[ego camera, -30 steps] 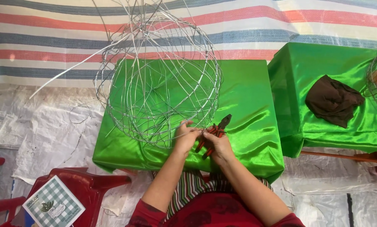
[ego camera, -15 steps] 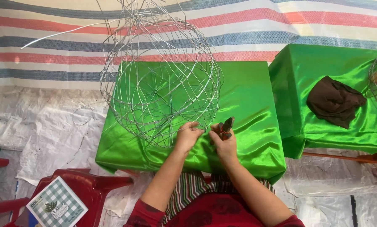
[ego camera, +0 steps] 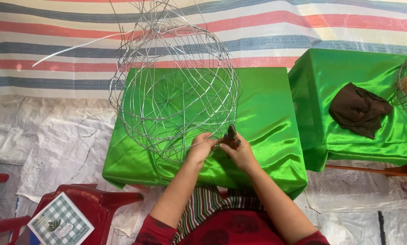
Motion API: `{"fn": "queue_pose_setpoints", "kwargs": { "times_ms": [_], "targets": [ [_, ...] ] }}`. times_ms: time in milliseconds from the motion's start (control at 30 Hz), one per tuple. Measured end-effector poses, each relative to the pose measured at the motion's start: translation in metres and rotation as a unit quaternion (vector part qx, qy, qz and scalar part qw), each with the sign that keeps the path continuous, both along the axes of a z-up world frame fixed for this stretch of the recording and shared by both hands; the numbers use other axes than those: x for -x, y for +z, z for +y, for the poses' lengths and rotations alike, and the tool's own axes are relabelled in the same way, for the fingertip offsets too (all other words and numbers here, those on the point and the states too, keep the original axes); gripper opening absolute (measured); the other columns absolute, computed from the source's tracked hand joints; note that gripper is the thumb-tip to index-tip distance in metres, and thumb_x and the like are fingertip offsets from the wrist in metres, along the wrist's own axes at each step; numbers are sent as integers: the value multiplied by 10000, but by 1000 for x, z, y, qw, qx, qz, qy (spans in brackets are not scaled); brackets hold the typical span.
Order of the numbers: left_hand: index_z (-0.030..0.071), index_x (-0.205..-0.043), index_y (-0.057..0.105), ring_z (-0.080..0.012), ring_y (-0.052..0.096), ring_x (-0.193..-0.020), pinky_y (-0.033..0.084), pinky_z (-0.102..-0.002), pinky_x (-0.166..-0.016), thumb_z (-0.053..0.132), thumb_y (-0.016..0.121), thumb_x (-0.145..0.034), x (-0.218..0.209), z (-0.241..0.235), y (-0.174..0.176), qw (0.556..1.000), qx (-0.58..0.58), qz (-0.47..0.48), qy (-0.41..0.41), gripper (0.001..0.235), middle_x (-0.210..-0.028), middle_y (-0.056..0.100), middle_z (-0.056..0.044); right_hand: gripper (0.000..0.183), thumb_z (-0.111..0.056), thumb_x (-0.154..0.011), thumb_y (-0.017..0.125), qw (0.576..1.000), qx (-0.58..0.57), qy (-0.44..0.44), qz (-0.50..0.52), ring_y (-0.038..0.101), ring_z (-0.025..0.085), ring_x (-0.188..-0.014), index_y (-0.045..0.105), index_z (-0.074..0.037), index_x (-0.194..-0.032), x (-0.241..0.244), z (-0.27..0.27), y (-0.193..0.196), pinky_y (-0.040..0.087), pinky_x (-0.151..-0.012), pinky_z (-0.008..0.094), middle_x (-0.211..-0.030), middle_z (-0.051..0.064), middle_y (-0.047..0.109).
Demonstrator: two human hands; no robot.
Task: Shaping and assembling a metal wire cage frame using pliers to cut and bend the wire.
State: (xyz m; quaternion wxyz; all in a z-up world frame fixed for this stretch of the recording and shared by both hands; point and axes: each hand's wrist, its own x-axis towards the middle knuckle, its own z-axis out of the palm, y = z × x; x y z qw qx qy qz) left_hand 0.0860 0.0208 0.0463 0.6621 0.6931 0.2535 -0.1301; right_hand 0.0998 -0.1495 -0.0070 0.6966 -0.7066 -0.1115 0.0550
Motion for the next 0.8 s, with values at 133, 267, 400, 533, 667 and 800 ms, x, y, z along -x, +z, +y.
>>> {"fn": "queue_pose_setpoints", "kwargs": {
  "times_ms": [133, 267, 400, 533, 667, 800],
  "targets": [
    [-85, -1364, 560, -368, 687, -1057, 592, -415, -782, 27, 635, -936, -3, 0, -14, 1000, -15, -5, 1, 449, -1159, 682, -283, 281, -66, -830, 856, 1000, 11, 9, 7, 744, 251, -925, 682, -53, -1051, 3, 4, 2, 569, -913, 420, -956, 153, 765],
    [-35, -1178, 705, -194, 715, -807, 580, -293, -681, 15, 711, -850, -4, -2, -16, 998, -20, -31, 51, 332, -935, 755, -150, 297, -118, -842, 858, 997, 73, 0, -5, 736, 274, -932, 653, -69, -1052, 5, 8, 2, 560, -915, 443, -940, 131, 761],
    [-25, -1164, 703, -188, 720, -781, 587, -301, -739, 13, 741, -830, -5, -1, -19, 997, -36, -51, 37, 339, -884, 750, -148, 238, -135, -883, 829, 994, 111, -24, 6, 735, 271, -904, 640, -111, -1027, 11, 13, 22, 566, -905, 447, -926, 101, 757],
    [53, -1138, 718, -169, 740, -797, 589, -292, -748, 78, 765, -828, -5, -5, -22, 994, -97, -52, 13, 314, -895, 771, -89, 224, -132, -907, 796, 991, 130, -33, -17, 724, 321, -920, 620, -97, -1043, 13, 16, 10, 553, -892, 491, -919, 138, 744],
    [145, -1082, 731, -147, 746, -823, 575, -286, -739, 115, 738, -833, 3, -11, -8, 986, -150, -69, 15, 250, -885, 783, -18, 200, -117, -920, 776, 989, 145, -29, 19, 717, 302, -897, 609, -121, -1030, 15, 18, 16, 556, -879, 478, -916, 122, 744],
    [86, -1069, 715, -151, 720, -799, 575, -296, -727, 32, 704, -852, 10, -13, -6, 984, -114, -130, 50, 224, -879, 767, -77, 203, -137, -930, 772, 987, 154, -34, 32, 709, 297, -867, 597, -118, -1031, 17, 21, 21, 553, -844, 470, -911, 121, 737]
  ]
}}
